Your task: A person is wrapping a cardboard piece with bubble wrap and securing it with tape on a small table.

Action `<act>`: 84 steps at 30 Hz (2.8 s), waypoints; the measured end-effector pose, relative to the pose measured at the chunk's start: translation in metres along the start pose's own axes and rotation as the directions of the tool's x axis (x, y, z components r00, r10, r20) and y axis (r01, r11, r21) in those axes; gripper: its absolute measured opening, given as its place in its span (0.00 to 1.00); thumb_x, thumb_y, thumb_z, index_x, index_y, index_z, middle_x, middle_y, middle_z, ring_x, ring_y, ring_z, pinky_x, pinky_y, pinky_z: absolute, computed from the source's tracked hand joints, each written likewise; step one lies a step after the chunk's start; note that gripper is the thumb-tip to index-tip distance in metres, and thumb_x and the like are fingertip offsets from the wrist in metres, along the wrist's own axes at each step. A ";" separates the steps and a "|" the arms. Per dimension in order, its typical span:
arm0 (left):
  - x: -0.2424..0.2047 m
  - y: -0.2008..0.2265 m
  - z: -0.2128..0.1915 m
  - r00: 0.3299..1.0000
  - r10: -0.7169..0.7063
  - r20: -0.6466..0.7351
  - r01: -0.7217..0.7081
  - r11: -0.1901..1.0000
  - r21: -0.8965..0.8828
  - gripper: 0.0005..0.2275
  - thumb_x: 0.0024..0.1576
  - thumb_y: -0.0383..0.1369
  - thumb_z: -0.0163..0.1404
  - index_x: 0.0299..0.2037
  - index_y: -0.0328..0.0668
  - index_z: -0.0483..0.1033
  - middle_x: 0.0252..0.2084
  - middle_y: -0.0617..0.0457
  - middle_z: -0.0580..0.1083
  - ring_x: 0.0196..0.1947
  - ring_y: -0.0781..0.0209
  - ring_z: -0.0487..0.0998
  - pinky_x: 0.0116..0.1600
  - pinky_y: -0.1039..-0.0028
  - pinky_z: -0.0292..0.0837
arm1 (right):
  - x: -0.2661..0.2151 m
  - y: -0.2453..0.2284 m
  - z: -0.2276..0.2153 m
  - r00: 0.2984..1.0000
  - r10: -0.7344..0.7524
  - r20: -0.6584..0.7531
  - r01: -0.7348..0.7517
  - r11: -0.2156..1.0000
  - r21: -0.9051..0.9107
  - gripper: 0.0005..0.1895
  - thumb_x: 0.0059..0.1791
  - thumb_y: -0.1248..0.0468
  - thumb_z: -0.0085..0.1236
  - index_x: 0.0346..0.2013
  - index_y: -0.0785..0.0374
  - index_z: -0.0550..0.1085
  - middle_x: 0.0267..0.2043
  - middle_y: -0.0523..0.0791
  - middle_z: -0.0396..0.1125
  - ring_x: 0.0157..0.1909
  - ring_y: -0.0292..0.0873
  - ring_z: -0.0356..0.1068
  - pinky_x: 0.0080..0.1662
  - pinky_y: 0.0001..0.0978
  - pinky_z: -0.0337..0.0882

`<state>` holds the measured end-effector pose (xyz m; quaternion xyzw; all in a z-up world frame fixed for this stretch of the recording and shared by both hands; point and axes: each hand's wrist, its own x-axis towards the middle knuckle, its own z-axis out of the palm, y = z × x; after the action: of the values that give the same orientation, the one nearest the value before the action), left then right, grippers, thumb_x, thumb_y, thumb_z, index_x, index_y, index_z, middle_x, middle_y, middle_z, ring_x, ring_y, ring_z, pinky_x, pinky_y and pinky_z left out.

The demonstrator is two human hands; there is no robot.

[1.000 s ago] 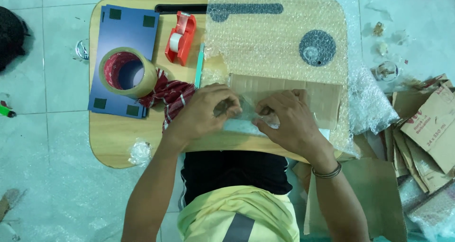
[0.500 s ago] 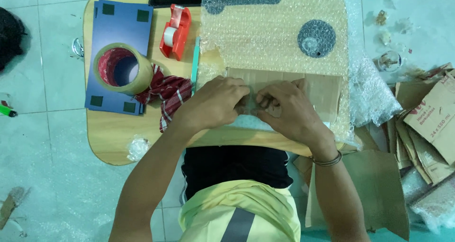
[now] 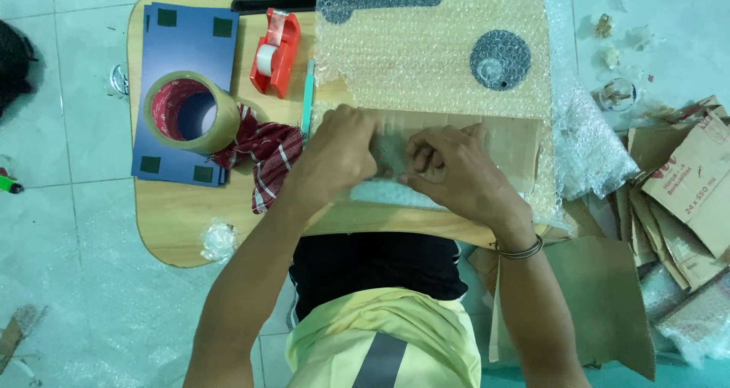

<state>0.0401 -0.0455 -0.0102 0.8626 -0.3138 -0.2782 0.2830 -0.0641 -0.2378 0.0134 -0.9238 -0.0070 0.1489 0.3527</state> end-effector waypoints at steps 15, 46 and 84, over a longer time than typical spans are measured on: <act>0.005 -0.009 -0.008 1.000 -0.015 -0.025 0.009 0.974 -0.228 0.15 0.36 0.16 0.46 0.34 0.36 0.74 0.23 0.44 0.70 0.27 0.44 0.76 0.36 0.54 0.72 | 0.006 -0.001 -0.002 0.997 0.039 0.063 -0.037 0.999 -0.030 0.25 0.44 0.53 0.69 0.53 0.54 0.72 0.33 0.38 0.75 0.40 0.40 0.70 0.55 0.36 0.52; -0.012 -0.003 -0.002 0.999 0.031 -0.011 -0.033 0.986 -0.162 0.14 0.49 0.20 0.50 0.45 0.38 0.71 0.30 0.39 0.73 0.31 0.37 0.80 0.37 0.51 0.74 | -0.050 0.020 -0.018 0.971 -0.016 -0.238 0.041 0.994 0.099 0.24 0.44 0.55 0.72 0.51 0.61 0.77 0.43 0.51 0.72 0.49 0.58 0.73 0.55 0.50 0.68; -0.013 0.013 0.045 0.929 0.356 -0.098 -0.316 0.905 0.285 0.43 0.46 0.72 0.50 0.64 0.50 0.72 0.73 0.39 0.58 0.75 0.37 0.55 0.78 0.46 0.37 | -0.080 0.056 -0.022 0.935 -0.110 -0.338 -0.025 0.928 -0.371 0.12 0.47 0.50 0.67 0.29 0.55 0.81 0.47 0.43 0.76 0.60 0.49 0.73 0.70 0.58 0.56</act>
<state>-0.0027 -0.0586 -0.0284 0.8435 -0.4703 -0.1162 0.2318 -0.1396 -0.3039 0.0141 -0.9847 0.0080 -0.0310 0.1715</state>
